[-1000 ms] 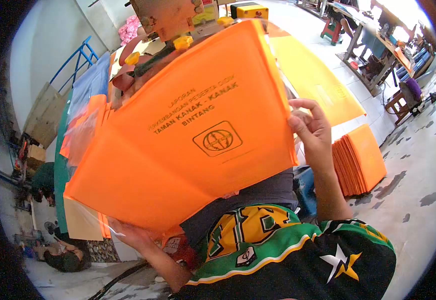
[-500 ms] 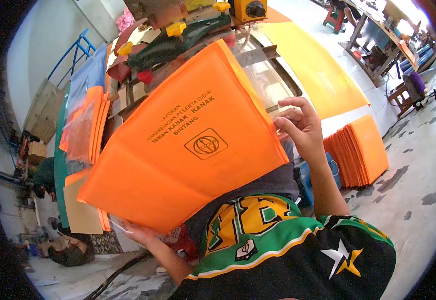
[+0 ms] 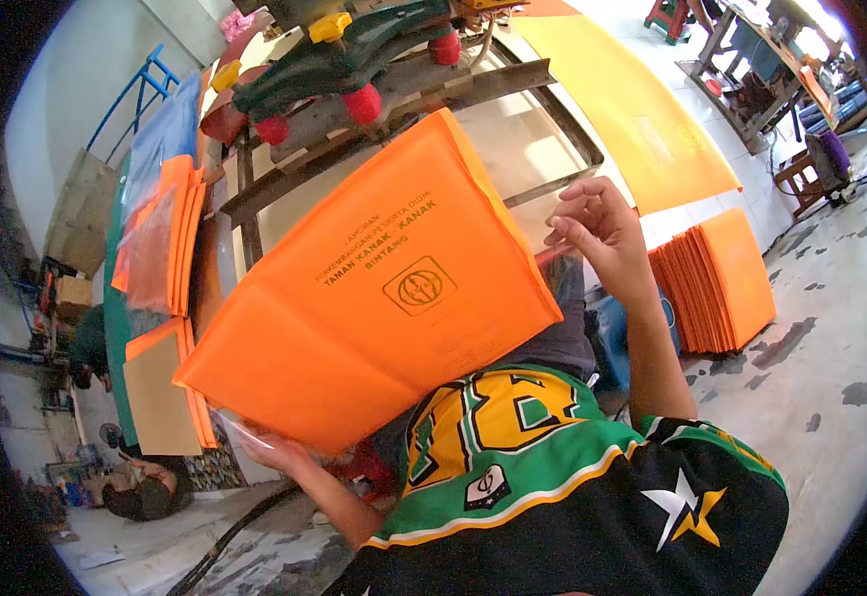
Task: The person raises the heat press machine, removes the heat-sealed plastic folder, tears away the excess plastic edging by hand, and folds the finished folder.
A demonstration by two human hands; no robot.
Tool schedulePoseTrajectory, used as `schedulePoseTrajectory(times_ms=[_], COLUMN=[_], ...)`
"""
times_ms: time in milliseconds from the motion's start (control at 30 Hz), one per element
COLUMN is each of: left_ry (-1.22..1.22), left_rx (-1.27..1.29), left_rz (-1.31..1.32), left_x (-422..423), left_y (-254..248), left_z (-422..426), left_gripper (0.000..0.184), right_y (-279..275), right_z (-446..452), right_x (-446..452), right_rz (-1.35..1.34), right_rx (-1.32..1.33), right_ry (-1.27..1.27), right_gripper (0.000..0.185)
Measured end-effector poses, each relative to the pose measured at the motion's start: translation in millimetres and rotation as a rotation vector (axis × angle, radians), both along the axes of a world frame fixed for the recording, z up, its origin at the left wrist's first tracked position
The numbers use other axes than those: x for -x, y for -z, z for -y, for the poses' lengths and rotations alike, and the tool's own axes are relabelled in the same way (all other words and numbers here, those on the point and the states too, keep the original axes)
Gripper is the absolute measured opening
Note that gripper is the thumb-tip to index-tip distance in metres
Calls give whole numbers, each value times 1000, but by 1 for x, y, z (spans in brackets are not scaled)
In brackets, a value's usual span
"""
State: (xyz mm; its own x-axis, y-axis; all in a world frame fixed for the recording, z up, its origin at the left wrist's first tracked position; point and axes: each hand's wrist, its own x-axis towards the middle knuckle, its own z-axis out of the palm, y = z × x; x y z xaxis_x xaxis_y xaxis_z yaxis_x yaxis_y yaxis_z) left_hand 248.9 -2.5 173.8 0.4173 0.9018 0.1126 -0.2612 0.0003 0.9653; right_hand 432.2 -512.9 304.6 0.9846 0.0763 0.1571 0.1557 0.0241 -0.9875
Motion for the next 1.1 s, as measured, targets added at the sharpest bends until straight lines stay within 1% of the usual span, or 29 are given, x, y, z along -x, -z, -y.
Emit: schedulePoseTrajectory(times_ms=[33, 67, 100, 133, 167, 233, 267, 333, 367, 433, 467, 500, 533, 567, 600, 667, 700, 733, 767, 800, 833, 867, 900, 933, 967, 1000, 1033, 1100], left_ry=[3, 6, -3, -11, -11, -89, -86, -234, -234, -523, -525, -458, -388, -238, -87, 333, 443, 554, 589, 622, 614, 654, 696, 693, 877, 1052, 1056, 1179], left_rx=[-10, -21, -19, -19, -22, -32, -34, -208, -209, -697, -697, -800, -900, -871, -838, -895, -1039, -1180, -1244, -1309, -1306, -1363, -1422, -1425, -1257, -1075, -1077, -982], left_rz=[14, 27, -22, -71, -72, -130, -131, -222, -221, -129, -129, -32, 66, 61, 58, 45, -38, -124, -141, -161, -167, -204, -241, -248, -346, -439, -443, -386], left_x=[2, 4, 4, 3, 1, -6, -9, -15, -18, -29, -38, -49, -62, -75, -89, -120, -134, -148, -163, -177, -192, -205, -216, -224, -231, -236, -242, -250], left_y=[3, 5, -5, -17, -30, -57, -65, -79, -88, -112, -128, -146, -161, -174, -185, -203, -215, -225, -230, -234, -234, -233, -233, -236, -241, -244, -244, -242], left_z=[-6, -12, -11, -8, -4, 5, 2, -5, -3, 4, 14, 30, 47, 65, 83, 114, 128, 142, 157, 169, 176, 181, 186, 192, 198, 202, 203, 205], left_gripper=[51, 51, 51, 51, 51, 51, 51, 44, 44, 36, 36, 32, 29, 28, 28, 30, 32, 34, 34, 35, 35, 35, 35, 35, 34, 33, 33, 28], right_y=[1, 2, 2, 0, -7, -22, -24, -24, -24, -33, -37, -39, -41, -43, -45, -48, -50, -50, -50, -51, -51, -52, -53, -55, -56, -55, -55, -52], right_z=[1, 0, 0, 3, 2, -1, -2, -7, -11, -21, -25, -27, -29, -31, -33, -37, -40, -43, -45, -46, -48, -51, -54, -56, -57, -57, -58, -60], right_x=[-2, -7, -10, -12, -14, -18, -23, -34, -39, -46, -49, -54, -58, -62, -65, -70, -71, -72, -73, -75, -77, -78, -79, -79, -80, -81, -83, -85], right_rz=[-4, 80, 164, 126, 124, 28, 32, 68, 106, 68, 30, 32, -19, -69, -64, -23, -21, 38, 95, 96, 165, 233, 233, 187, 141, 139, 188, 233], right_rx=[1, -13, -27, -38, -41, -13, 32, 65, 100, 107, 116, 116, 173, 232, 237, 447, 453, 435, 417, 420, 406, 388, 383, 303, 223, 219, 248, 274], right_ry=[-1, 10, 20, 2, 2, -21, -51, -60, -74, -102, -131, -132, -142, -150, -149, -187, -187, -186, -188, -195, -178, -161, -169, -194, -216, -215, -211, -196], right_gripper=[29, 31, 33, 45, 45, 59, 71, 73, 76, 73, 71, 71, 70, 69, 69, 55, 55, 46, 37, 37, 34, 34, 34, 33, 34, 34, 32, 31])
